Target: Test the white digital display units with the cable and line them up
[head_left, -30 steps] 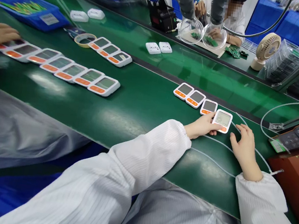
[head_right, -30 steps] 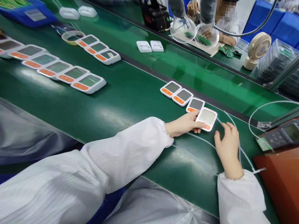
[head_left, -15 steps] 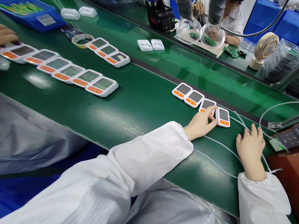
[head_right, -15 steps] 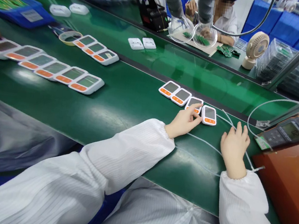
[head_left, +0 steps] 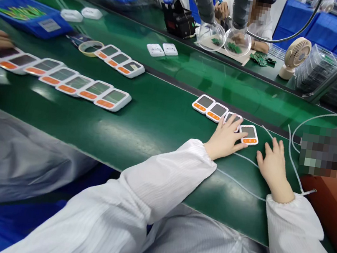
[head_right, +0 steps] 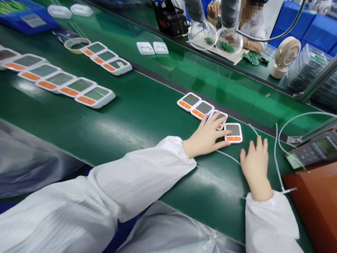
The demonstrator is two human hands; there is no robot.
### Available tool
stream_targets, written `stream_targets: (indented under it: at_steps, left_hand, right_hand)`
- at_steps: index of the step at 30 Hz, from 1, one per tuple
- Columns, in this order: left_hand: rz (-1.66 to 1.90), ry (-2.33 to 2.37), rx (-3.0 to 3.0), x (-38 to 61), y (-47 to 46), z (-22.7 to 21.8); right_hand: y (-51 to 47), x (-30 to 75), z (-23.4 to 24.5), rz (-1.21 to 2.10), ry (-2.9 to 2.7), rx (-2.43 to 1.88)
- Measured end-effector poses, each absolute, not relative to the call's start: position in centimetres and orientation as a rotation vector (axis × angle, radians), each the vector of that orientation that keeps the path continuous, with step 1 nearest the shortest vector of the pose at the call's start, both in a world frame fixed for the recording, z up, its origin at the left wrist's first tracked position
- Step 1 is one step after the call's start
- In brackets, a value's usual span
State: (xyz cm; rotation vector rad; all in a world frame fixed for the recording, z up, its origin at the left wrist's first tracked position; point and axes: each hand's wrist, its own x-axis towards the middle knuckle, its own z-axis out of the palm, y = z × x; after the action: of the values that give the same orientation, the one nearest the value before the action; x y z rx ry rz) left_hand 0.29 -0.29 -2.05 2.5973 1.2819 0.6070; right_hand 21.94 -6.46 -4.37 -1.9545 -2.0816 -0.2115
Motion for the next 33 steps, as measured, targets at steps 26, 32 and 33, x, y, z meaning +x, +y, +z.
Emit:
stream_targets:
  at_steps: [26,32,33]
  left_hand:
    - [-0.065,1.506,2.402,4.8,4.8,1.0]
    - [0.06,1.355,2.594,4.5,4.6,0.3]
    - [0.08,1.357,2.6,4.3,5.1,0.3]
  right_hand:
    - [-5.0,20.9,-5.6,0.204,-2.025,-1.732]
    - [-5.5,20.3,-4.8,0.218,-2.03,-1.77]
    - [-5.8,20.0,-4.6,0.212,-2.047,-1.786]
